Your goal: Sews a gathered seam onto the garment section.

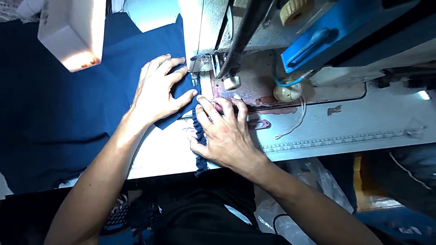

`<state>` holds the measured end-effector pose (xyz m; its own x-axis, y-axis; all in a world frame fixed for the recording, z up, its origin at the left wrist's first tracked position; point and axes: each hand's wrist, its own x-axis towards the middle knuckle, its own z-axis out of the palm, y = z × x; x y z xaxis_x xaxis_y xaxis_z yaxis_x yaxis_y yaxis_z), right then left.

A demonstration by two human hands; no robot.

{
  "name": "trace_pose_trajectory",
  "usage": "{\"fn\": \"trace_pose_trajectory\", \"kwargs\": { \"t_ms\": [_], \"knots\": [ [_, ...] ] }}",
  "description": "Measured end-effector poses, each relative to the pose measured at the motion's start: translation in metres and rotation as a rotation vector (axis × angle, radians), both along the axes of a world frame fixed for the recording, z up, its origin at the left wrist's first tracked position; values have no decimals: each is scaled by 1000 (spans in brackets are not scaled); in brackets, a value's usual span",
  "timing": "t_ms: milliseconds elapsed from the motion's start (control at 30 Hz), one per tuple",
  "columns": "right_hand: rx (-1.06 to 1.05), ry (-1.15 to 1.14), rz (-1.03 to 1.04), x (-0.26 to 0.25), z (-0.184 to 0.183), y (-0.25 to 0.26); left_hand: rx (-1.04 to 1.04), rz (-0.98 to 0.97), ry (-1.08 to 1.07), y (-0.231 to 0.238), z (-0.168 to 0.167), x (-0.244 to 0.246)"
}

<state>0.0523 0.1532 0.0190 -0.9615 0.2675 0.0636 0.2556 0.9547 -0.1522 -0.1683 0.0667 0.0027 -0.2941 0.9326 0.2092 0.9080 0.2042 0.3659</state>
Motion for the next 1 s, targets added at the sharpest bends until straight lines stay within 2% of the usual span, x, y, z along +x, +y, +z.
{"fn": "trace_pose_trajectory", "kwargs": {
  "t_ms": [733,1000],
  "knots": [
    [7,3,20,-3,1,7,-11,-9,7,3,2,-5],
    [19,13,-3,-17,-1,17,-18,-6,27,10,1,-20]
  ]
}}
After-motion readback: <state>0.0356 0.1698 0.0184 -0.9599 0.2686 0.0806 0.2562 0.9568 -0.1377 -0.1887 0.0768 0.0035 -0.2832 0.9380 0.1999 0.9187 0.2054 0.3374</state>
